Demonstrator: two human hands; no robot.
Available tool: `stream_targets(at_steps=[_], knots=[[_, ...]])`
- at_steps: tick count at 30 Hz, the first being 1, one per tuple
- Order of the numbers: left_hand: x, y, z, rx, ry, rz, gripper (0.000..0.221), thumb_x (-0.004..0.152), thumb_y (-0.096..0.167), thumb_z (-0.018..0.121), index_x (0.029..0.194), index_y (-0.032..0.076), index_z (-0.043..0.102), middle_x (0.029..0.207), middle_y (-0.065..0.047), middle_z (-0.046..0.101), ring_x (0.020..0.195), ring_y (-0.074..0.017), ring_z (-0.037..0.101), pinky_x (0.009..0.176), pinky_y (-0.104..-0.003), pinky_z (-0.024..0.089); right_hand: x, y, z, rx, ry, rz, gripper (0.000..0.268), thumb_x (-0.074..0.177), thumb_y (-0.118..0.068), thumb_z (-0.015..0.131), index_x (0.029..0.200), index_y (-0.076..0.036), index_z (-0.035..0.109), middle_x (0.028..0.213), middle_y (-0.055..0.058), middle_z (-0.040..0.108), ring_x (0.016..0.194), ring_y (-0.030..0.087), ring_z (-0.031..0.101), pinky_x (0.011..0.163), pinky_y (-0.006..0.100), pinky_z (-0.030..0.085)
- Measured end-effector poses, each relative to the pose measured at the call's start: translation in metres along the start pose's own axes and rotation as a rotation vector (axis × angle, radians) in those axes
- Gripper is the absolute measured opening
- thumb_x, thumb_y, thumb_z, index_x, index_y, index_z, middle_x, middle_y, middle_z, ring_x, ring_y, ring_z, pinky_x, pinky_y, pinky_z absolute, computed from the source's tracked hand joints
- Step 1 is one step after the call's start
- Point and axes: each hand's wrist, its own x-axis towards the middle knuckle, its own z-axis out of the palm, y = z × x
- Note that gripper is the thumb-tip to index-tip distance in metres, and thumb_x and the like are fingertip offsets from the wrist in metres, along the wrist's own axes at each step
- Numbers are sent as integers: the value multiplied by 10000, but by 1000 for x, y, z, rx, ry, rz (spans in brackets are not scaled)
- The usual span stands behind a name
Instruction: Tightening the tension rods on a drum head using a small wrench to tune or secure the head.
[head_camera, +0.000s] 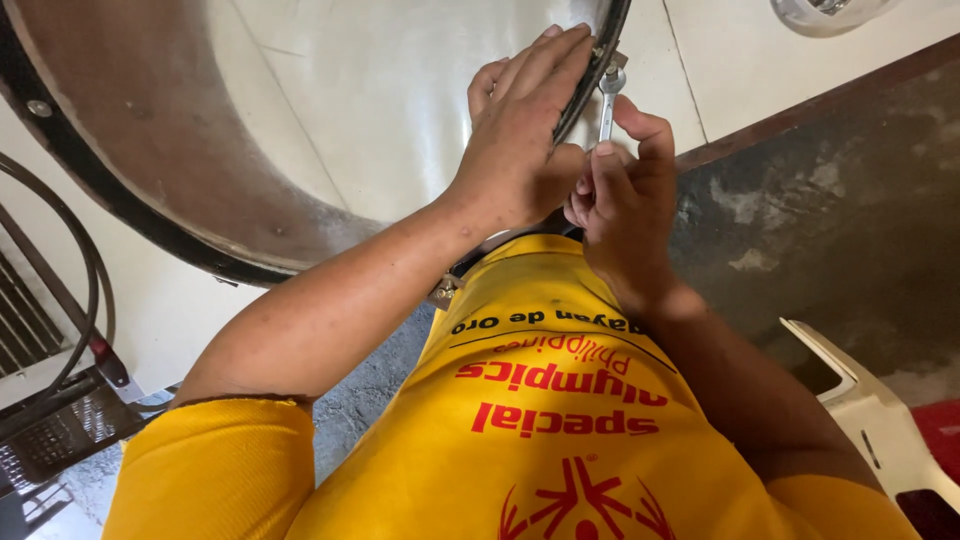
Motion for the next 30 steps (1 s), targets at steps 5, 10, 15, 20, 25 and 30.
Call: stream_targets(at_steps=[5, 10, 15, 20, 25, 30], knots=[[1, 9, -8, -34, -30, -37, 905, 625, -4, 503, 1515, 139, 426, 1609, -86, 433, 1533, -274, 319, 1202, -476, 190, 9, -22, -14, -346, -94, -41, 203, 1064, 53, 472, 1224, -70, 489, 647, 12, 514, 490, 110, 452, 416, 242, 404], [2, 2, -1, -34, -3, 2, 907, 629, 114, 520, 1527, 67, 403, 1619, -85, 400, 1535, -250, 300, 1215, -448, 171, 16, -42, -15, -425, -55, 84, 234, 1066, -130, 490, 1282, -41, 511, 608, 20, 464, 498, 94, 384, 458, 227, 326], [2, 6, -7, -44, -23, -31, 879, 667, 94, 568, 1529, 54, 402, 1614, -101, 409, 1530, -250, 300, 1220, -460, 155, 7, -14, -3, -205, -4, 83, 188, 1103, -142, 485, 1290, -135, 481, 654, 5, 457, 552, 75, 375, 459, 225, 291], [3, 10, -11, -34, -93, -58, 820, 776, 131, 572, 1558, 38, 340, 1648, -114, 343, 1548, -252, 236, 1226, -468, 106, 13, 4, -10, -112, -132, -101, 154, 1143, -142, 466, 1295, -158, 443, 660, 18, 389, 528, 94, 350, 470, 240, 326], [0, 9, -8, -20, -116, -56, 916, 706, 39, 568, 1578, 19, 287, 1664, -133, 313, 1560, -261, 216, 1244, -504, 105, 19, -26, -13, -327, -73, 51, 153, 1071, -102, 480, 1220, -135, 468, 621, 34, 477, 445, 101, 364, 378, 239, 294], [-2, 7, -12, -89, -71, -27, 904, 696, 43, 533, 1569, 12, 299, 1652, -166, 332, 1560, -299, 232, 1246, -517, 101, 37, -65, -30, -642, -259, -71, 100, 1145, -120, 507, 1208, -53, 546, 665, -40, 537, 465, 49, 431, 352, 177, 339]])
